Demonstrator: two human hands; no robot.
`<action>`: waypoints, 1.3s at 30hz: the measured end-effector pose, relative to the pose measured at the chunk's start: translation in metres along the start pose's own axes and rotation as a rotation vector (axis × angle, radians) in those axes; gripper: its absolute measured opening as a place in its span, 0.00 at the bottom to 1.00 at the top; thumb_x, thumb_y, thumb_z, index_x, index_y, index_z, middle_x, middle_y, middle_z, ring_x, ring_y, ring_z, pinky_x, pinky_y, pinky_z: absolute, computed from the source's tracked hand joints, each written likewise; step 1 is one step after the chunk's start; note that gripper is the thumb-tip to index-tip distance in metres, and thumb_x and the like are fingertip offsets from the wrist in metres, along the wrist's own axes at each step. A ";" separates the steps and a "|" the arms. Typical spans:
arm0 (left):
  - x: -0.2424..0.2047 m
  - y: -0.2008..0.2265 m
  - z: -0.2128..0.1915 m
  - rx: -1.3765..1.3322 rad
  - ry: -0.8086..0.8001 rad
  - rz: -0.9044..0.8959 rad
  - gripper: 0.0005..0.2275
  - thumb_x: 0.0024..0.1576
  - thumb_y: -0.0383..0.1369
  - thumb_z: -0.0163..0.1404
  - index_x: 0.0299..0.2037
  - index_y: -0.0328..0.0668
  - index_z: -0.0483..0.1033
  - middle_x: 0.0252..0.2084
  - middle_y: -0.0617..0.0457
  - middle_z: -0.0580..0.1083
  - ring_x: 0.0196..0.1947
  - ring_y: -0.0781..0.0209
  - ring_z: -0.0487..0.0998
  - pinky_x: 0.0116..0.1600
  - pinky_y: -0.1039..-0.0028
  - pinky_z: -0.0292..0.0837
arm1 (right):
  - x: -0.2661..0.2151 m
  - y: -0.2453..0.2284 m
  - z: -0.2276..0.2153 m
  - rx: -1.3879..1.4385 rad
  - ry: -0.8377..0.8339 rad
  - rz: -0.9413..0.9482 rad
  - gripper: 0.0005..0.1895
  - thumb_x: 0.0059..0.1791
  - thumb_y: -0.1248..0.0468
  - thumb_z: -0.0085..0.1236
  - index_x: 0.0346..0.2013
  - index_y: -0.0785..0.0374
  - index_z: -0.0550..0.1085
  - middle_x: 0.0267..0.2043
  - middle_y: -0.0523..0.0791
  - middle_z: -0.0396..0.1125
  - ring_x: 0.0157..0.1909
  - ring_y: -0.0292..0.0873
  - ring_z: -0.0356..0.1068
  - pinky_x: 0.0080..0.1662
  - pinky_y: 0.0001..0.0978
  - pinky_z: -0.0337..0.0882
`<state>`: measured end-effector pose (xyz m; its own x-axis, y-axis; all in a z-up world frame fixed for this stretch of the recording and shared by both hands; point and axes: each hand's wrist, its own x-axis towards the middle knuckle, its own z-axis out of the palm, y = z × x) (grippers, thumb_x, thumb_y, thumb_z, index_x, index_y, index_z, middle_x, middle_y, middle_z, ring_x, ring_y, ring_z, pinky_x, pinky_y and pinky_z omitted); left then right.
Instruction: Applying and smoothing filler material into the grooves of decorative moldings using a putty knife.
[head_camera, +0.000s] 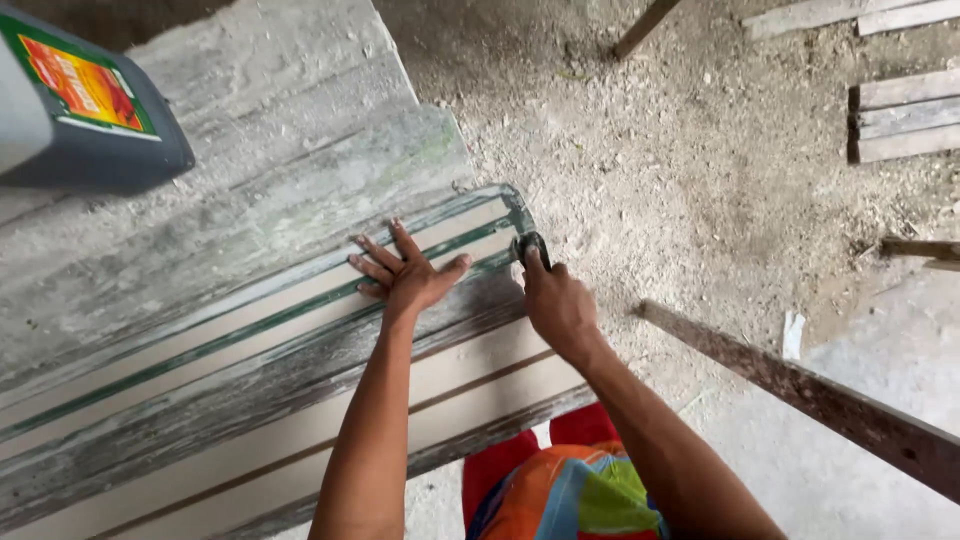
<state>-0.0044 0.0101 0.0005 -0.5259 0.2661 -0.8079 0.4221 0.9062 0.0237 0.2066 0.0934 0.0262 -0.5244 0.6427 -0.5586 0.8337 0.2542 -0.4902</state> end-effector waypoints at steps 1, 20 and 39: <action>-0.003 -0.001 0.000 -0.015 0.001 0.009 0.66 0.40 0.72 0.54 0.75 0.55 0.14 0.70 0.26 0.08 0.67 0.16 0.05 0.63 0.19 0.19 | -0.007 0.004 0.008 -0.044 0.068 -0.035 0.23 0.57 0.58 0.35 0.65 0.60 0.64 0.25 0.59 0.67 0.15 0.51 0.68 0.13 0.44 0.66; 0.000 -0.006 0.005 -0.006 0.038 0.070 0.64 0.42 0.73 0.49 0.76 0.51 0.17 0.69 0.21 0.09 0.66 0.12 0.05 0.60 0.15 0.20 | 0.075 0.036 -0.015 -0.006 0.273 -0.008 0.21 0.63 0.54 0.36 0.71 0.51 0.58 0.34 0.55 0.69 0.19 0.43 0.64 0.17 0.36 0.64; 0.022 -0.026 0.008 0.229 -0.010 0.132 0.62 0.45 0.79 0.40 0.80 0.43 0.27 0.70 0.07 0.28 0.69 0.03 0.21 0.62 0.13 0.28 | -0.009 0.021 0.027 0.233 0.239 0.042 0.25 0.60 0.57 0.33 0.73 0.52 0.54 0.35 0.59 0.66 0.17 0.45 0.63 0.15 0.35 0.68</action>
<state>-0.0211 -0.0102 -0.0228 -0.4483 0.3723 -0.8127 0.6431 0.7658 -0.0039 0.2245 0.0734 0.0026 -0.4120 0.8073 -0.4225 0.7776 0.0698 -0.6249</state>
